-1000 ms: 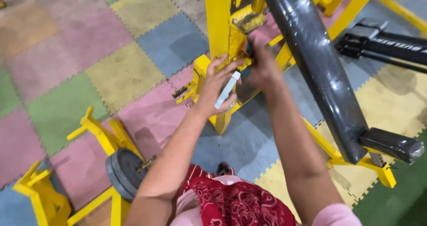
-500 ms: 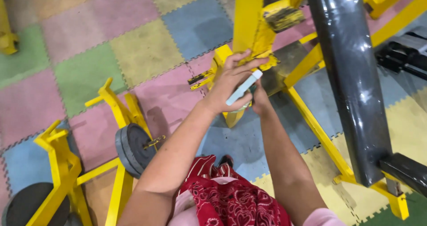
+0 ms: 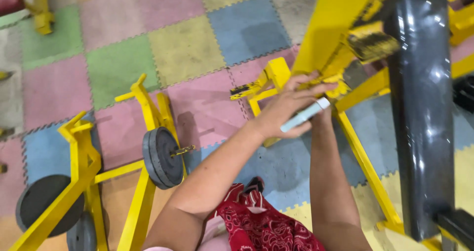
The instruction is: Spraying and wiping down various gym machines, benches, and weight plates with a cleaning solution and cloth.
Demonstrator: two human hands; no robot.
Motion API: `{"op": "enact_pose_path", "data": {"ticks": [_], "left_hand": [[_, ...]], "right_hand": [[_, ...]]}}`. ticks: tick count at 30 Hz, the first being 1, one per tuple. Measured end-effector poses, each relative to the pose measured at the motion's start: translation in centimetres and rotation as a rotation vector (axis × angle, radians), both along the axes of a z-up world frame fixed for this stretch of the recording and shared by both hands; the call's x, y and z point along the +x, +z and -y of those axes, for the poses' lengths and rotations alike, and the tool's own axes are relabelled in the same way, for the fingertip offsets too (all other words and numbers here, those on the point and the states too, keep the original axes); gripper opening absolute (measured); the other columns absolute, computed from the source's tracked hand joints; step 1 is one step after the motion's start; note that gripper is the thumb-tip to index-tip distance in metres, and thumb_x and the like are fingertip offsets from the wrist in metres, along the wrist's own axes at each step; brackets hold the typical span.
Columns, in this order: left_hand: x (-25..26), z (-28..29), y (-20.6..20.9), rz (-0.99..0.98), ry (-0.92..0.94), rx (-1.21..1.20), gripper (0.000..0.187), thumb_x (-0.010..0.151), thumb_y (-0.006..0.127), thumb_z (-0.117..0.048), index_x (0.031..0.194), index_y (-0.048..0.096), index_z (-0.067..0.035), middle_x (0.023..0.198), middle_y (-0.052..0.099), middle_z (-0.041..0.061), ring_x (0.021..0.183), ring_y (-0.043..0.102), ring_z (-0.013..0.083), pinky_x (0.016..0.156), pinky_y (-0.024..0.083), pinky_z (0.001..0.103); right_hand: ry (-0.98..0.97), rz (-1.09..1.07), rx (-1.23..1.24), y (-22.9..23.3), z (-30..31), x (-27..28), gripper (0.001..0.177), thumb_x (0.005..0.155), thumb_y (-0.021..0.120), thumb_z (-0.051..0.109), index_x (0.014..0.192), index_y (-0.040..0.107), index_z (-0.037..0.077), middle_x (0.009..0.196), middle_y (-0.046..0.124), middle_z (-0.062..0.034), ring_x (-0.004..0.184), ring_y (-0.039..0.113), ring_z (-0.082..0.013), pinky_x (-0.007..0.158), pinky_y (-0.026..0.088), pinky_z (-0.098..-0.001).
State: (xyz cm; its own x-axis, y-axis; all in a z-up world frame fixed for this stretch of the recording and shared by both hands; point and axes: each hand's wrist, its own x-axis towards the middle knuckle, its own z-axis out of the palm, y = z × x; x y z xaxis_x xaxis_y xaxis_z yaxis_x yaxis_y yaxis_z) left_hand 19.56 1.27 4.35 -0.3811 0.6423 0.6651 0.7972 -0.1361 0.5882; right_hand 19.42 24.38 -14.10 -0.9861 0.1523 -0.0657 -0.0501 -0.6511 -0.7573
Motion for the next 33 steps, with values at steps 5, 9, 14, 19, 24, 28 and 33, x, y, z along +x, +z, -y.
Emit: {"op": "enact_pose_path", "data": {"ticks": [5, 9, 14, 19, 24, 28, 33], "left_hand": [[1.1, 0.3, -1.1, -0.047, 0.066, -0.034, 0.045, 0.076, 0.075, -0.015, 0.119, 0.065, -0.008, 0.167, 0.037, 0.009, 0.159, 0.031, 0.0389, 0.134, 0.026, 0.051], [3.0, 1.8, -3.5, -0.010, 0.117, -0.027, 0.039, 0.080, 0.075, -0.014, 0.116, 0.063, -0.008, 0.176, 0.020, 0.014, 0.160, 0.023, 0.0390, 0.131, 0.028, 0.048], [5.3, 4.8, -9.2, 0.120, 0.274, -0.082, 0.048, 0.075, 0.073, -0.016, 0.122, 0.065, -0.005, 0.169, 0.023, 0.020, 0.155, 0.028, 0.0451, 0.126, 0.032, 0.054], [7.3, 6.5, -14.2, 0.221, 0.391, -0.292, 0.044, 0.073, 0.074, -0.017, 0.114, 0.064, -0.006, 0.159, 0.040, 0.022, 0.141, 0.040, 0.0466, 0.116, 0.036, 0.056], [10.1, 8.2, -13.6, 0.509, 0.441, -0.337, 0.054, 0.084, 0.070, -0.023, 0.132, 0.054, -0.005, 0.114, 0.070, 0.023, 0.104, 0.066, 0.0442, 0.088, 0.054, 0.051], [12.8, 9.1, -14.6, 0.560, 0.492, -0.316, 0.049, 0.085, 0.072, -0.027, 0.123, 0.054, -0.002, 0.101, 0.071, 0.024, 0.094, 0.069, 0.0452, 0.077, 0.056, 0.051], [17.3, 10.6, -17.3, 0.510, 0.507, -0.239, 0.050, 0.083, 0.073, -0.026, 0.122, 0.054, -0.002, 0.098, 0.073, 0.023, 0.092, 0.071, 0.0428, 0.077, 0.058, 0.048]], "right_hand": [[0.002, -0.037, 0.072, -7.2, 1.8, -0.6, 0.050, 0.107, 0.041, 0.046, 0.145, 0.051, 0.016, 0.140, 0.058, -0.0036, 0.126, 0.055, -0.0214, 0.105, 0.044, -0.0395], [-0.023, -0.060, 0.142, -11.2, 2.0, 0.7, 0.052, 0.105, 0.041, 0.045, 0.150, 0.046, 0.018, 0.152, 0.050, -0.0024, 0.139, 0.047, -0.0213, 0.117, 0.038, -0.0411], [-0.085, 0.247, -0.287, -9.3, 2.1, -1.1, 0.056, 0.100, 0.038, 0.044, 0.146, 0.052, 0.015, 0.152, 0.052, -0.0079, 0.137, 0.049, -0.0283, 0.117, 0.038, -0.0516], [-0.030, 0.509, -0.794, 1.7, 2.9, -0.6, 0.059, 0.100, 0.037, 0.044, 0.140, 0.059, 0.007, 0.139, 0.060, -0.0192, 0.123, 0.057, -0.0380, 0.105, 0.045, -0.0604], [-0.056, 0.159, -0.572, 9.5, 5.1, 4.1, 0.052, 0.107, 0.035, 0.028, 0.148, 0.054, 0.004, 0.142, 0.067, -0.0215, 0.129, 0.065, -0.0422, 0.109, 0.055, -0.0577], [0.157, -0.163, -0.196, 10.6, 10.0, 10.0, 0.048, 0.116, 0.045, 0.034, 0.148, 0.054, 0.000, 0.127, 0.065, -0.0145, 0.113, 0.067, -0.0287, 0.097, 0.058, -0.0469], [-0.031, 0.060, 0.262, 6.3, 14.7, 17.6, 0.031, 0.099, 0.061, 0.010, 0.130, 0.055, 0.005, 0.116, 0.068, -0.0063, 0.099, 0.071, -0.0172, 0.087, 0.060, -0.0345]]}}
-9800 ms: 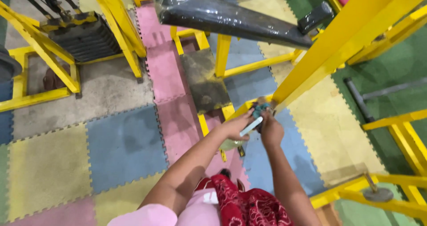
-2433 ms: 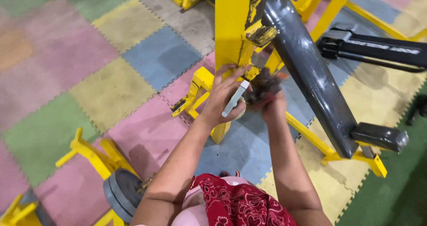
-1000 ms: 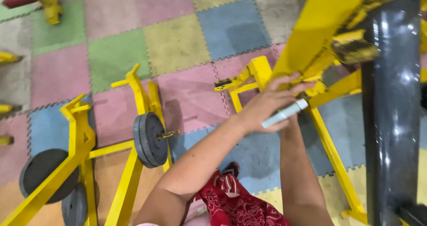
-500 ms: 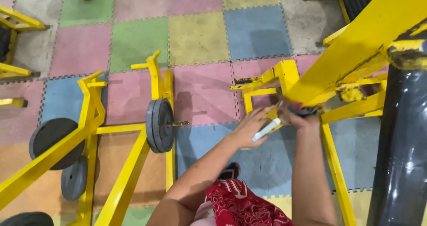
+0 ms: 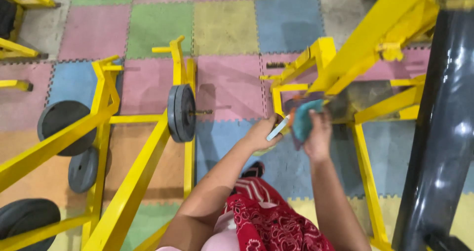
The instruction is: Spraying and wiping down various gym machines, benches, and weight plates with a cleaning solution and cloth.
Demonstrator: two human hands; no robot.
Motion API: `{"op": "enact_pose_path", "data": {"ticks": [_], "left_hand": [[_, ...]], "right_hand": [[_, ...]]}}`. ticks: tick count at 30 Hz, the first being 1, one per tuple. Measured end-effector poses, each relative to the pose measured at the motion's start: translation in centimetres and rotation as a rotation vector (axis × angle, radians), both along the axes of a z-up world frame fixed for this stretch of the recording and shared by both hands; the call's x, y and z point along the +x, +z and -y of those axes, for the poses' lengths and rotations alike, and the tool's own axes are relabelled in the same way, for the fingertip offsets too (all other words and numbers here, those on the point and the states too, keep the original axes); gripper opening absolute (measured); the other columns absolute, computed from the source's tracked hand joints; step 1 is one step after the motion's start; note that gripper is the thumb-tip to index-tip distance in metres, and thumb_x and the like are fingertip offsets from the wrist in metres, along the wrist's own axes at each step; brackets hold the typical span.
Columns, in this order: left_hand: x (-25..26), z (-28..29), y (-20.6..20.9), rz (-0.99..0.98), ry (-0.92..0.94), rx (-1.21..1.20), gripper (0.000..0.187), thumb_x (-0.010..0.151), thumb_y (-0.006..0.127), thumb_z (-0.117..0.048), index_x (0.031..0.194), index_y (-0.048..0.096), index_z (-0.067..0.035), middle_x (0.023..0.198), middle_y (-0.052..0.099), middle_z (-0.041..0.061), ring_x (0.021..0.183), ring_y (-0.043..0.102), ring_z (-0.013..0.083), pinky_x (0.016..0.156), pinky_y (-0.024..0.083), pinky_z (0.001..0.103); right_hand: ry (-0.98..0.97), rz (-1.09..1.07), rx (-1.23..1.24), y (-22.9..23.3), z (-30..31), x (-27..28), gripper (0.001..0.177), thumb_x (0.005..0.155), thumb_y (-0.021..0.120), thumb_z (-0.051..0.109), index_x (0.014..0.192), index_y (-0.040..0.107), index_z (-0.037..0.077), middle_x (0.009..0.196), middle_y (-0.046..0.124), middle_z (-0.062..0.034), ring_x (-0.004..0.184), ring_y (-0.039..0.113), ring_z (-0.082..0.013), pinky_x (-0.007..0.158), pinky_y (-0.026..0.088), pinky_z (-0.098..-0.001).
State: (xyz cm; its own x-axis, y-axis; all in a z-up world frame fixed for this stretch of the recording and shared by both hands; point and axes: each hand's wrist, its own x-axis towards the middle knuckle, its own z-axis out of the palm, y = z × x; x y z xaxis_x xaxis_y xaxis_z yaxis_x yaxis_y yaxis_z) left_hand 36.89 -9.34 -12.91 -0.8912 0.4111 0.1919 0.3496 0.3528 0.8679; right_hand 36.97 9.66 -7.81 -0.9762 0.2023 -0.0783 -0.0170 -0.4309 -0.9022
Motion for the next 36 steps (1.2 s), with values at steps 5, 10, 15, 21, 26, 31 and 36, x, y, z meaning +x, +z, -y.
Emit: {"op": "enact_pose_path", "data": {"ticks": [5, 10, 15, 21, 26, 31, 36], "left_hand": [[4.3, 0.2, -1.8, 0.089, 0.024, -0.130, 0.063, 0.072, 0.073, -0.023, 0.127, 0.053, 0.000, 0.088, 0.071, 0.024, 0.083, 0.069, 0.0451, 0.071, 0.056, 0.051], [6.5, -0.8, -4.2, 0.121, -0.019, -0.185, 0.030, 0.078, 0.073, -0.026, 0.102, 0.071, -0.009, 0.089, 0.074, 0.021, 0.084, 0.071, 0.0424, 0.077, 0.059, 0.049], [6.6, -1.5, -1.6, 0.135, 0.030, -0.118, 0.035, 0.074, 0.070, -0.025, 0.104, 0.062, -0.008, 0.088, 0.076, 0.015, 0.082, 0.073, 0.0387, 0.074, 0.058, 0.049], [4.6, -4.0, -0.6, 0.117, 0.203, -0.131, 0.042, 0.071, 0.071, -0.021, 0.109, 0.061, -0.007, 0.090, 0.074, 0.018, 0.084, 0.070, 0.0422, 0.074, 0.055, 0.050], [3.6, -6.0, -1.9, 0.122, 0.269, 0.010, 0.043, 0.077, 0.069, -0.020, 0.116, 0.057, -0.007, 0.095, 0.074, 0.017, 0.086, 0.071, 0.0405, 0.074, 0.055, 0.048], [3.5, -7.3, -2.9, 0.214, 0.326, 0.101, 0.039, 0.081, 0.069, -0.020, 0.116, 0.056, -0.007, 0.095, 0.073, 0.015, 0.083, 0.071, 0.0386, 0.073, 0.056, 0.046], [3.8, -8.5, -6.1, 0.403, 0.438, 0.052, 0.045, 0.081, 0.071, -0.019, 0.122, 0.055, -0.009, 0.089, 0.074, 0.015, 0.085, 0.073, 0.0371, 0.075, 0.056, 0.045]], "right_hand": [[0.138, 0.137, 0.014, -6.2, 0.5, 4.8, 0.022, 0.103, 0.058, 0.015, 0.120, 0.063, 0.001, 0.108, 0.069, -0.0063, 0.095, 0.068, -0.0159, 0.084, 0.057, -0.0320], [0.280, 0.249, 0.143, -6.5, -0.8, 5.3, 0.030, 0.105, 0.050, 0.024, 0.117, 0.067, 0.001, 0.104, 0.071, -0.0051, 0.092, 0.067, -0.0146, 0.082, 0.055, -0.0317], [0.466, 0.344, 0.313, -3.7, -3.2, -1.2, 0.037, 0.102, 0.045, 0.027, 0.123, 0.066, 0.006, 0.105, 0.073, -0.0049, 0.091, 0.071, -0.0163, 0.079, 0.059, -0.0333], [-0.086, -0.799, 1.676, 13.3, -2.6, -7.7, 0.039, 0.102, 0.065, 0.020, 0.137, 0.056, 0.004, 0.147, 0.055, -0.0225, 0.133, 0.048, -0.0440, 0.111, 0.036, -0.0589], [-0.004, -0.615, 2.426, 7.6, -5.4, -16.8, 0.056, 0.102, 0.053, 0.022, 0.152, 0.053, -0.004, 0.157, 0.048, -0.0248, 0.151, 0.032, -0.0422, 0.126, 0.016, -0.0601], [0.043, -0.373, 3.087, -0.6, -6.8, -17.1, 0.066, 0.103, 0.038, 0.032, 0.154, 0.042, -0.009, 0.166, 0.032, -0.0236, 0.157, 0.017, -0.0398, 0.128, -0.001, -0.0549], [0.519, -0.440, 3.035, -10.1, -8.6, -15.6, 0.068, 0.100, 0.039, 0.034, 0.153, 0.040, -0.008, 0.164, 0.031, -0.0258, 0.153, 0.020, -0.0454, 0.123, 0.002, -0.0564]]}}
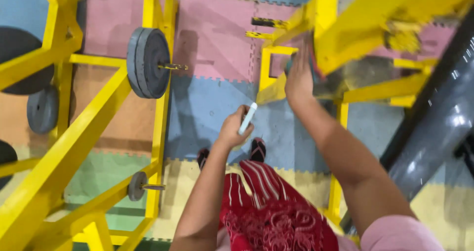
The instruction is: Spraying and wiping down various gym machines, benches, and weight plates with a cleaning solution and cloth.
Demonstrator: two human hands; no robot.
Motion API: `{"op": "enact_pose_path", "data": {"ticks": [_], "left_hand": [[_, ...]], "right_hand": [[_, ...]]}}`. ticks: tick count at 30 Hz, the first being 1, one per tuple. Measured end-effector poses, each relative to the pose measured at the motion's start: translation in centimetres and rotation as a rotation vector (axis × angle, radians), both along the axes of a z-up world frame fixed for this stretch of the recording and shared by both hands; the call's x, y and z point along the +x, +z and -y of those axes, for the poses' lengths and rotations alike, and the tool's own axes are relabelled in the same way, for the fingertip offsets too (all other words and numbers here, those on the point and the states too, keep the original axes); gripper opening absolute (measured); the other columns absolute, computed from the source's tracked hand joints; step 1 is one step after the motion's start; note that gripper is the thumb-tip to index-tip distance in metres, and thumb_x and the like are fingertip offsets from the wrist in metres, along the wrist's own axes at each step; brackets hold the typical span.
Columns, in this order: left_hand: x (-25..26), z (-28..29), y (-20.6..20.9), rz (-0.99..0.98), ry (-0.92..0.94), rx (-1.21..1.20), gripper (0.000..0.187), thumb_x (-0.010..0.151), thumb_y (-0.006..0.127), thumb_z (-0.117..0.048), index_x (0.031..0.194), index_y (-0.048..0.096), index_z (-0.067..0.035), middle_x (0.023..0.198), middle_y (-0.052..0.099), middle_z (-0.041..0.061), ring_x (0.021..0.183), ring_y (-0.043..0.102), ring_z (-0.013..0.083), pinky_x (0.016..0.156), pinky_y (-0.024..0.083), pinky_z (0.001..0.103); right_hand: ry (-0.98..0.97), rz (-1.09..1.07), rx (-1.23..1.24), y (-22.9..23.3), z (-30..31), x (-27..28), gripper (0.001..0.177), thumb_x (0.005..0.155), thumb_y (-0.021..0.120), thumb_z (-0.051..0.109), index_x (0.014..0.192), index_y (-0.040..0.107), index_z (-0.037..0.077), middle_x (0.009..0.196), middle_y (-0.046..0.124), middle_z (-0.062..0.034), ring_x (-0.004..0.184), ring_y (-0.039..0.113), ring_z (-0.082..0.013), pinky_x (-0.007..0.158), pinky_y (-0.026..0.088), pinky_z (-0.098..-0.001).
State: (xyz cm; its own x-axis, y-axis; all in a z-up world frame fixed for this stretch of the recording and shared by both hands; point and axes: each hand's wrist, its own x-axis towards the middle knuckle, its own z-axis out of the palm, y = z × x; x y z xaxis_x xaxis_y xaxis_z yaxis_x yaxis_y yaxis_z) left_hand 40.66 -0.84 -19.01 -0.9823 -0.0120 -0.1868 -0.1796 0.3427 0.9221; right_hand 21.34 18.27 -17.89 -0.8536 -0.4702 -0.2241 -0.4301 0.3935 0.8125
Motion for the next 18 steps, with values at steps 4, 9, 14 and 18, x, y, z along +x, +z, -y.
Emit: {"op": "enact_pose_path", "data": {"ticks": [4, 9, 14, 18], "left_hand": [[-0.4, -0.6, -4.0, -0.174, 0.074, -0.063, 0.054, 0.077, 0.075, -0.016, 0.125, 0.053, -0.007, 0.097, 0.069, 0.022, 0.092, 0.067, 0.0439, 0.077, 0.054, 0.049], [-1.3, -1.2, -6.2, -0.041, 0.107, 0.028, 0.051, 0.077, 0.073, -0.015, 0.124, 0.054, -0.008, 0.101, 0.071, 0.021, 0.097, 0.069, 0.0415, 0.083, 0.055, 0.048], [-2.3, -1.6, -11.6, -0.079, 0.128, 0.039, 0.051, 0.078, 0.072, -0.013, 0.125, 0.053, -0.007, 0.099, 0.070, 0.022, 0.095, 0.068, 0.0431, 0.081, 0.053, 0.048], [-2.5, -1.1, -15.5, -0.008, 0.142, 0.056, 0.049, 0.079, 0.070, -0.013, 0.125, 0.054, -0.007, 0.098, 0.070, 0.021, 0.093, 0.068, 0.0422, 0.082, 0.054, 0.048]], "right_hand": [[0.010, 0.133, 0.071, -9.9, -0.7, -0.1, 0.067, 0.102, 0.036, 0.038, 0.157, 0.034, -0.002, 0.167, 0.025, -0.0224, 0.154, 0.015, -0.0437, 0.124, 0.002, -0.0574], [-0.090, 0.435, 0.281, -15.4, 0.9, 0.8, 0.064, 0.105, 0.034, 0.039, 0.159, 0.031, 0.004, 0.168, 0.019, -0.0252, 0.155, 0.010, -0.0491, 0.120, -0.001, -0.0607], [-0.089, 0.515, 0.296, -29.7, -1.4, 0.9, 0.063, 0.105, 0.039, 0.035, 0.159, 0.034, 0.004, 0.169, 0.020, -0.0237, 0.155, 0.011, -0.0492, 0.121, -0.002, -0.0641], [-0.096, 0.581, 0.397, -36.4, -0.6, 0.2, 0.069, 0.104, 0.038, 0.038, 0.162, 0.024, 0.002, 0.169, 0.014, -0.0217, 0.155, 0.007, -0.0471, 0.117, -0.006, -0.0660]]}}
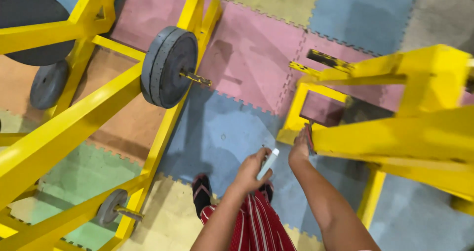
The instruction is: Spraying and wiping down various gym machines, benches, and weight plates with a cleaning solution and cloth.
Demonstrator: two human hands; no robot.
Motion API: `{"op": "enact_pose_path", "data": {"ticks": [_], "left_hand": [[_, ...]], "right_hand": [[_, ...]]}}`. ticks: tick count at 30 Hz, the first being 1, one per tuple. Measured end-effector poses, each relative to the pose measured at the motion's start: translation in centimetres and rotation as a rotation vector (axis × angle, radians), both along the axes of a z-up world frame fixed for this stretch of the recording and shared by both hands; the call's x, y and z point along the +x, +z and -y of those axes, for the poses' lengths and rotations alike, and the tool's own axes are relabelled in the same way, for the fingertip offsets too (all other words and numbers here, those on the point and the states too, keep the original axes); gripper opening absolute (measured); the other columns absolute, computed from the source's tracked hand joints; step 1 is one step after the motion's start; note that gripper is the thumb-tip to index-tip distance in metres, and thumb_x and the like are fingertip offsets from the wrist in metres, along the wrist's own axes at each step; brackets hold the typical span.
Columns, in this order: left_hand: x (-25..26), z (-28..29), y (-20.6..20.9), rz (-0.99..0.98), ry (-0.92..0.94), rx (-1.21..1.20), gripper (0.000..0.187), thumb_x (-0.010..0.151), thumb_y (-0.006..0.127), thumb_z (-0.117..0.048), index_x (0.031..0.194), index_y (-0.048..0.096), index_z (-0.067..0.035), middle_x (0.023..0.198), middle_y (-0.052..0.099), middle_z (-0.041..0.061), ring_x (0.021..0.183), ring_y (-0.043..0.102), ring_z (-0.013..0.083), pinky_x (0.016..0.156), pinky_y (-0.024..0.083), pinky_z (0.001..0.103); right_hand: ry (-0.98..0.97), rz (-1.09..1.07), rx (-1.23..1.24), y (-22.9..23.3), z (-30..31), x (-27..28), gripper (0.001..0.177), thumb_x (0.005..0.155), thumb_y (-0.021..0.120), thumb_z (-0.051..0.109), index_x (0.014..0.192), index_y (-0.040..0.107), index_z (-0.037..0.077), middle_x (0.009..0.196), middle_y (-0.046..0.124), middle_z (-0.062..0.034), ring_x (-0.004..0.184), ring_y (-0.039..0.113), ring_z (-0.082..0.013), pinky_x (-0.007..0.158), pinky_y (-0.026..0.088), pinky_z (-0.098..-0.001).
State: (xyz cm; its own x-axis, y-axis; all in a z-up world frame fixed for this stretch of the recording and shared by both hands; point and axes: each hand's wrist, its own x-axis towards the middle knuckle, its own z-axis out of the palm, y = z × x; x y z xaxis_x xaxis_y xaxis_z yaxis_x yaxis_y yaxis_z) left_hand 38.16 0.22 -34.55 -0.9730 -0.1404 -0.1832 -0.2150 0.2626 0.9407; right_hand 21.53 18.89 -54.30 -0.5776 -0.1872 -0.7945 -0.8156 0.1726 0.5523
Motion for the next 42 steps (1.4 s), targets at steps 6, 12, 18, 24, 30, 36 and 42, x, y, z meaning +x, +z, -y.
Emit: {"op": "enact_pose_path", "data": {"ticks": [6, 12, 18, 24, 30, 36, 42], "left_hand": [[0.6, 0.4, -4.7, 0.045, -0.037, -0.060, 0.054, 0.075, 0.072, -0.012, 0.126, 0.055, -0.008, 0.098, 0.070, 0.020, 0.097, 0.067, 0.0414, 0.084, 0.052, 0.049], [0.2, -0.4, -2.4, 0.024, -0.176, -0.084, 0.057, 0.071, 0.076, -0.012, 0.124, 0.055, -0.008, 0.097, 0.070, 0.019, 0.098, 0.066, 0.0416, 0.084, 0.051, 0.049], [-1.1, -2.0, 4.0, -0.173, -0.329, -0.048, 0.055, 0.075, 0.074, -0.011, 0.125, 0.052, -0.007, 0.096, 0.069, 0.019, 0.095, 0.067, 0.0406, 0.082, 0.052, 0.048], [-2.1, -1.8, 12.1, -0.146, -0.467, -0.033, 0.050, 0.075, 0.073, -0.014, 0.122, 0.056, -0.006, 0.090, 0.069, 0.018, 0.086, 0.069, 0.0403, 0.076, 0.055, 0.047], [-1.9, -0.9, 15.3, -0.222, -0.516, -0.061, 0.056, 0.077, 0.074, -0.018, 0.128, 0.055, -0.004, 0.103, 0.070, 0.021, 0.095, 0.069, 0.0418, 0.081, 0.055, 0.046], [-4.0, -1.5, 18.0, -0.158, -0.576, -0.090, 0.051, 0.079, 0.073, -0.018, 0.126, 0.058, -0.005, 0.104, 0.069, 0.019, 0.096, 0.068, 0.0401, 0.085, 0.055, 0.044], [-6.2, -4.1, 16.1, -0.355, -0.624, -0.148, 0.053, 0.079, 0.073, -0.013, 0.128, 0.058, 0.000, 0.147, 0.051, 0.025, 0.132, 0.056, 0.0420, 0.106, 0.047, 0.042]], "right_hand": [[-0.088, 0.057, 0.014, -7.1, 0.4, -1.1, 0.063, 0.106, 0.044, 0.031, 0.162, 0.030, 0.005, 0.172, 0.015, -0.0163, 0.158, 0.007, -0.0424, 0.120, -0.006, -0.0685], [0.010, -0.092, -0.089, -2.7, -0.6, -0.2, 0.060, 0.104, 0.046, 0.033, 0.158, 0.039, 0.006, 0.168, 0.027, -0.0149, 0.156, 0.013, -0.0446, 0.120, -0.003, -0.0668], [0.180, -0.074, -0.194, 14.5, -0.9, 0.6, 0.054, 0.103, 0.043, 0.032, 0.148, 0.051, 0.004, 0.158, 0.041, -0.0196, 0.151, 0.025, -0.0501, 0.117, 0.006, -0.0703], [0.447, -0.367, -0.467, 36.1, -1.7, 1.6, 0.046, 0.093, 0.047, 0.030, 0.124, 0.069, 0.004, 0.143, 0.060, -0.0198, 0.141, 0.043, -0.0426, 0.118, 0.021, -0.0563], [0.397, -0.319, -1.111, 45.7, -8.4, 3.4, 0.043, 0.089, 0.057, 0.020, 0.131, 0.065, 0.019, 0.151, 0.057, -0.0087, 0.144, 0.047, -0.0253, 0.123, 0.028, -0.0450], [-0.663, -0.548, -2.259, 42.6, -13.2, 3.3, 0.038, 0.099, 0.060, 0.023, 0.136, 0.055, 0.018, 0.139, 0.060, -0.0045, 0.132, 0.056, -0.0216, 0.116, 0.044, -0.0418], [-1.846, 0.270, -3.046, 39.3, -6.7, -0.4, 0.042, 0.108, 0.052, 0.044, 0.130, 0.062, 0.010, 0.109, 0.068, -0.0036, 0.096, 0.066, -0.0150, 0.089, 0.057, -0.0347]]}}
